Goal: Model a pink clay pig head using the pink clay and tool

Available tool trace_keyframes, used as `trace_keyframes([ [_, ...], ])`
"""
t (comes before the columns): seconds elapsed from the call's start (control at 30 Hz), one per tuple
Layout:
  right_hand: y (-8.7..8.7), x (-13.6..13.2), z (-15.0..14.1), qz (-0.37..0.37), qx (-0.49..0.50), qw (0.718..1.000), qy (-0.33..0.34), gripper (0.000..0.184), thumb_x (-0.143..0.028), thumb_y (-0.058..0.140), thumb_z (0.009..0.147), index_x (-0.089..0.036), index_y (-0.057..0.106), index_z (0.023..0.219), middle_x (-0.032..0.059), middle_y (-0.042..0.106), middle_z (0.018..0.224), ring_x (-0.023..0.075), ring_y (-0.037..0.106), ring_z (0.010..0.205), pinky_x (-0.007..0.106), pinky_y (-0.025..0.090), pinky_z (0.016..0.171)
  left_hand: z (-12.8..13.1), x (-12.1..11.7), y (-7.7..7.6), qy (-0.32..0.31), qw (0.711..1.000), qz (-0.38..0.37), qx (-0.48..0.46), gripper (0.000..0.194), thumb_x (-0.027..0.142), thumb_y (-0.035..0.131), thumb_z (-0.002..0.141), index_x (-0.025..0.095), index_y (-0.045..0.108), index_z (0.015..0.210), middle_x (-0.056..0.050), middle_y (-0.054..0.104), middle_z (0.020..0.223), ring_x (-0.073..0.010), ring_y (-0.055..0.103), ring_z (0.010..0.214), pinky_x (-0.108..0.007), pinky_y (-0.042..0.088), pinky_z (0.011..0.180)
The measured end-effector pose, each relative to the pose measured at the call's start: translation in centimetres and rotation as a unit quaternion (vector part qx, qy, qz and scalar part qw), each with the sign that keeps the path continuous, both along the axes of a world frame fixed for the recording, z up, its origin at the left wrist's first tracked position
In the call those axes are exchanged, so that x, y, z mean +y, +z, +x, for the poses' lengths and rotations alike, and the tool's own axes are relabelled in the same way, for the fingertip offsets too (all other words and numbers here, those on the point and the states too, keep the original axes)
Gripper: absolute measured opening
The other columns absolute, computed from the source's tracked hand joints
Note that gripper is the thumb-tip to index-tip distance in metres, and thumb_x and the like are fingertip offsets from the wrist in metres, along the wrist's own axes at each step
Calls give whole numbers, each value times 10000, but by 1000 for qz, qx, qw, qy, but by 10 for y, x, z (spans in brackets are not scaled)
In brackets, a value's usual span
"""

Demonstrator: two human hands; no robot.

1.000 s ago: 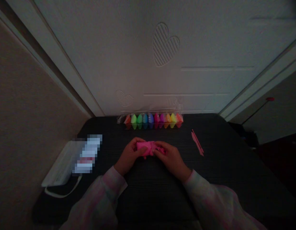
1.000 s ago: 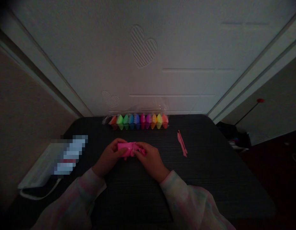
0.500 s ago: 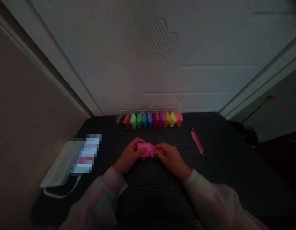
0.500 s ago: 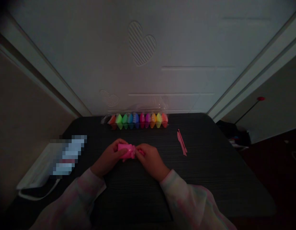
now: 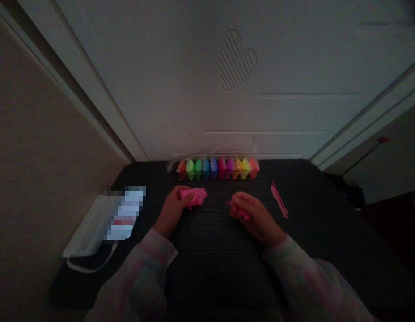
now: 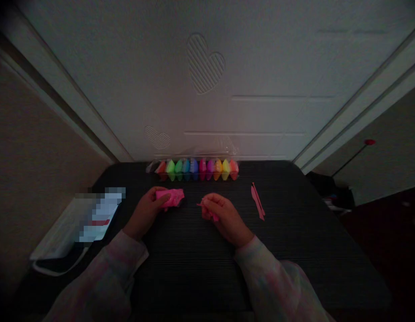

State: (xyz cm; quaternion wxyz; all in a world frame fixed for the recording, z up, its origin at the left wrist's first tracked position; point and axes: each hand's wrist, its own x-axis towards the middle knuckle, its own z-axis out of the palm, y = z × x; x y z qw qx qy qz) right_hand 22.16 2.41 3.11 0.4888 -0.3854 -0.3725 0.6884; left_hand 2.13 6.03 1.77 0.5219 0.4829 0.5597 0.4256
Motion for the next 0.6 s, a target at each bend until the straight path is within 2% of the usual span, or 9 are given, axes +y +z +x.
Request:
trace_keyframes([
  [0.1, 1, 1, 0, 25, 71, 997, -36, 244, -366, 591, 707, -153, 537, 600, -52, 420, 493, 49, 329, 445, 203, 289, 461, -1, 3, -6, 1, 999, -6, -53, 294, 326, 624, 649, 144, 502, 845, 41, 527, 633, -67, 442, 484, -194, 346, 464],
  [0.2, -3, 2, -1, 5, 42, 997, -59, 303, -366, 584, 723, -136, 514, 538, -43, 448, 499, 31, 328, 423, 184, 281, 430, 2, 1, -8, -30, 994, -20, -102, 287, 313, 626, 649, 143, 493, 839, 34, 529, 654, -64, 448, 483, -191, 342, 450],
  [0.27, -4, 3, -2, -25, 28, 998, -59, 279, -323, 610, 709, -137, 491, 537, -37, 489, 506, 29, 380, 426, 168, 302, 427, 4, -1, -7, -44, 992, -28, -112, 286, 306, 624, 653, 141, 493, 845, 34, 527, 644, -61, 447, 477, -188, 341, 444],
  [0.4, -3, 1, -2, -90, 61, 994, -27, 203, -230, 663, 657, -175, 469, 679, -9, 617, 625, 79, 554, 536, 170, 403, 477, 5, -2, -6, -45, 993, -33, -108, 283, 297, 627, 650, 141, 493, 845, 34, 534, 637, -60, 450, 470, -184, 339, 435],
  [0.47, -2, 1, -2, -107, 73, 991, -18, 232, -208, 668, 651, -193, 467, 766, 0, 645, 674, 83, 572, 534, 167, 414, 465, 5, -2, -5, -39, 993, -32, -111, 279, 292, 631, 646, 142, 495, 838, 33, 539, 643, -62, 457, 474, -184, 340, 431],
  [0.53, -2, 1, -2, -96, 88, 991, -11, 235, -220, 656, 668, -199, 468, 807, -25, 623, 600, 43, 490, 406, 133, 347, 385, 5, -2, -3, -33, 992, -34, -120, 269, 283, 633, 643, 142, 497, 828, 35, 539, 641, -61, 461, 474, -183, 343, 429],
  [0.6, -2, 1, -3, -74, 112, 991, -1, 196, -261, 629, 701, -198, 477, 808, -82, 517, 448, 7, 323, 299, 114, 235, 325, 5, -2, -2, -26, 991, -38, -129, 264, 272, 634, 641, 141, 498, 826, 35, 541, 642, -61, 464, 475, -182, 347, 428],
])
